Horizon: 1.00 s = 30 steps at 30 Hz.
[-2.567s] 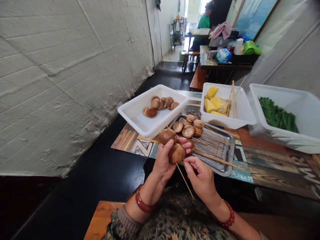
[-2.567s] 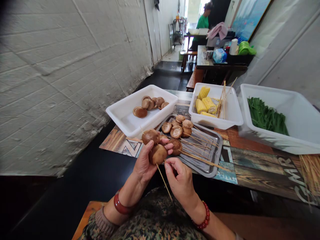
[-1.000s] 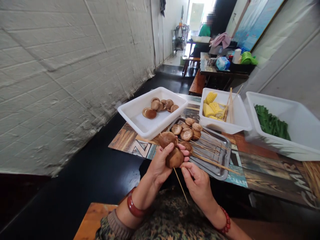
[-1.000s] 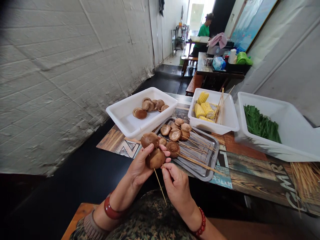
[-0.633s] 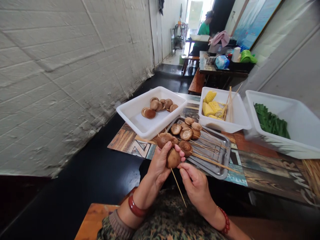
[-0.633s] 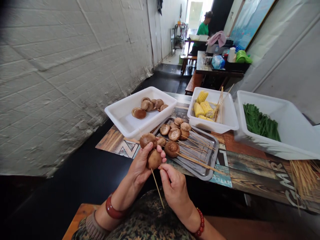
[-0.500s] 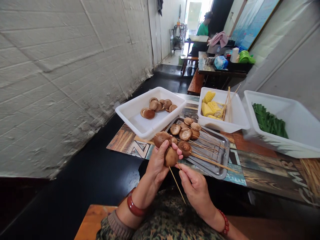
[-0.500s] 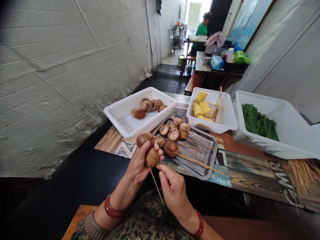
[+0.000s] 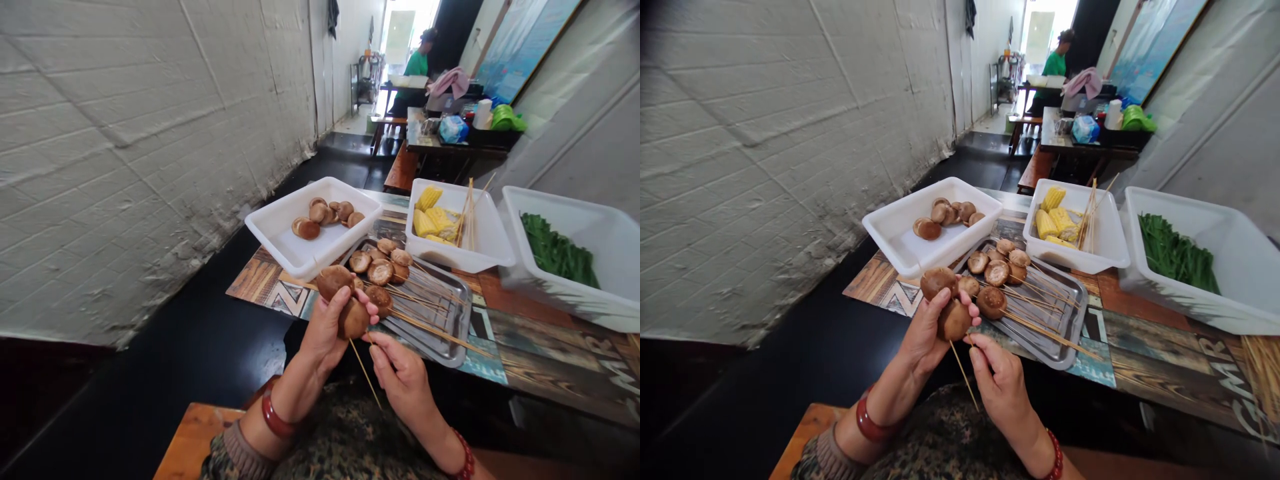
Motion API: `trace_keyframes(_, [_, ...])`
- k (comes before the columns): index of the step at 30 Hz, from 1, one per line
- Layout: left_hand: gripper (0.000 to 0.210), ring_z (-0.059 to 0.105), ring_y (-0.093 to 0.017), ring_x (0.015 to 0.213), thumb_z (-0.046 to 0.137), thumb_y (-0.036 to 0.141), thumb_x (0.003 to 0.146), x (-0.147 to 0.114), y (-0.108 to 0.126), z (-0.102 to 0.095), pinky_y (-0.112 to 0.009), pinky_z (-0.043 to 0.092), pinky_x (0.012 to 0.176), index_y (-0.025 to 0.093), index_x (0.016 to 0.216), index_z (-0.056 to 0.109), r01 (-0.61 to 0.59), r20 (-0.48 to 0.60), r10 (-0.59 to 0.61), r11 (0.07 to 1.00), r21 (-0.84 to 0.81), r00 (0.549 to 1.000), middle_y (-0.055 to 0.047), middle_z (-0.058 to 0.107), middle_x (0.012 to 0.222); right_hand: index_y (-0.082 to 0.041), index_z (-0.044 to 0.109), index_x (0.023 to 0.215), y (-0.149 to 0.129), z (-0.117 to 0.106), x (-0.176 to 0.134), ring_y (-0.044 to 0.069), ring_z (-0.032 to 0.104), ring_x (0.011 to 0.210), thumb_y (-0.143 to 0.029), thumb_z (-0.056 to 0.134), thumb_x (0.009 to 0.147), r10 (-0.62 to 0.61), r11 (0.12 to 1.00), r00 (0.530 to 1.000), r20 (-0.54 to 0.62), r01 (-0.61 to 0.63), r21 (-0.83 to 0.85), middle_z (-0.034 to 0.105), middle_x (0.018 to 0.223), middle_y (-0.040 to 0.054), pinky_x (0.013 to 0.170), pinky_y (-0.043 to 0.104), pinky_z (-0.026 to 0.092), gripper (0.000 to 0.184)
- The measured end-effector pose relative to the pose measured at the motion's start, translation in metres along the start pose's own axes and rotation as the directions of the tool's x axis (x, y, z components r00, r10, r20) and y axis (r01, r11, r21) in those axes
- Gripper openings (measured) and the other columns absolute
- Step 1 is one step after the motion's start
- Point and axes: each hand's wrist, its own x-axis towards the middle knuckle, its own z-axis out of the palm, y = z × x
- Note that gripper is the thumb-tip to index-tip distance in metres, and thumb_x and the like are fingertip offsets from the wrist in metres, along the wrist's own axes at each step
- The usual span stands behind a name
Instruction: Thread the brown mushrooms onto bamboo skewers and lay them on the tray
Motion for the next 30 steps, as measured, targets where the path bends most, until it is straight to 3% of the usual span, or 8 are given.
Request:
trace_keyframes(5, [0.039, 0.068, -0.018, 0.068, 0.079, 0.035, 0.074, -0.009, -0.001, 0.005, -0.031, 0.058, 0.064, 0.017, 0.103, 0.060, -0.009, 0.028, 0.009, 1.000, -0.010, 1.000, -0.003, 0.068, 0.078, -0.019, 0.068, 0.103, 0.005, -0.005, -0.002, 0.012, 0.053, 0.034, -0.024, 0.047, 0.097, -0.087, 0.996, 0.996, 0.001, 0.087, -0.030, 0.060, 0.051, -0.0044, 0.040, 0.022, 0.048, 0.022])
trace_keyframes(9, [0.032, 0.069, -0.020, 0.072, 0.077, 0.037, 0.075, -0.006, -0.002, 0.001, -0.032, 0.058, 0.068, 0.013, 0.093, 0.066, 0.020, 0.058, -0.018, 0.999, -0.029, 0.998, -0.006, 0.070, 0.081, -0.019, 0.068, 0.102, 0.004, -0.008, 0.000, 0.012, 0.055, 0.035, -0.023, 0.047, 0.097, -0.081, 0.995, 0.996, 0.021, 0.082, -0.064, 0.062, 0.054, -0.0032, 0.041, 0.023, 0.048, 0.022])
trace_keyframes(12, [0.040, 0.069, -0.023, 0.081, 0.065, 0.049, 0.083, 0.000, 0.001, -0.003, -0.036, 0.058, 0.077, 0.010, 0.092, 0.069, 0.097, 0.106, -0.086, 0.990, -0.103, 0.991, -0.011, 0.071, 0.088, -0.018, 0.068, 0.103, 0.003, -0.008, 0.002, 0.014, 0.060, 0.041, -0.025, 0.047, 0.098, -0.055, 0.992, 0.998, 0.010, 0.056, -0.113, 0.067, 0.063, 0.0001, 0.049, 0.025, 0.053, 0.023])
trace_keyframes(15, [0.055, 0.069, -0.026, 0.088, 0.042, 0.056, 0.093, 0.005, 0.005, -0.004, -0.042, 0.057, 0.080, 0.009, 0.098, 0.069, 0.163, 0.132, -0.139, 0.969, -0.188, 0.981, -0.016, 0.071, 0.097, -0.018, 0.068, 0.104, 0.003, -0.006, 0.003, 0.017, 0.068, 0.055, -0.024, 0.048, 0.098, -0.052, 0.989, 0.999, 0.005, 0.052, -0.137, 0.072, 0.072, 0.0032, 0.061, 0.028, 0.058, 0.022])
trace_keyframes(20, [0.059, 0.068, -0.023, 0.080, 0.024, 0.046, 0.100, 0.008, 0.009, -0.002, -0.037, 0.058, 0.069, 0.009, 0.100, 0.069, 0.131, 0.078, -0.118, 0.972, -0.196, 0.990, -0.016, 0.070, 0.091, -0.019, 0.066, 0.104, 0.001, -0.008, 0.007, 0.019, 0.070, 0.082, -0.020, 0.052, 0.097, -0.133, 0.978, 0.990, -0.052, 0.122, -0.171, 0.072, 0.091, 0.0067, 0.073, 0.030, 0.058, 0.016])
trace_keyframes(23, [0.056, 0.067, -0.021, 0.077, 0.026, 0.045, 0.101, 0.009, 0.008, -0.002, -0.032, 0.057, 0.066, 0.010, 0.099, 0.069, 0.073, 0.033, -0.068, 0.980, -0.183, 0.997, -0.014, 0.070, 0.088, -0.017, 0.065, 0.105, -0.005, -0.010, 0.008, 0.018, 0.068, 0.083, -0.015, 0.052, 0.097, -0.228, 0.956, 0.970, -0.079, 0.208, -0.206, 0.071, 0.090, 0.0077, 0.073, 0.030, 0.056, 0.015])
trace_keyframes(26, [0.055, 0.067, -0.020, 0.077, 0.029, 0.045, 0.100, 0.010, 0.008, -0.001, -0.031, 0.057, 0.066, 0.010, 0.097, 0.070, 0.069, -0.003, -0.071, 0.981, -0.180, 0.997, -0.014, 0.070, 0.088, -0.015, 0.065, 0.107, -0.010, -0.006, 0.007, 0.019, 0.070, 0.080, -0.014, 0.053, 0.097, -0.316, 0.910, 0.947, 0.050, 0.318, -0.268, 0.073, 0.088, 0.0079, 0.074, 0.031, 0.056, 0.015])
trace_keyframes(30, [0.055, 0.067, -0.021, 0.082, 0.030, 0.047, 0.100, 0.009, 0.006, -0.002, -0.033, 0.057, 0.072, 0.010, 0.097, 0.070, 0.067, -0.018, -0.071, 0.982, -0.177, 0.997, -0.015, 0.071, 0.094, -0.011, 0.064, 0.112, -0.013, 0.002, 0.007, 0.020, 0.073, 0.069, -0.018, 0.053, 0.098, -0.328, 0.862, 0.943, 0.062, 0.325, -0.389, 0.076, 0.085, 0.0083, 0.066, 0.031, 0.055, 0.018])
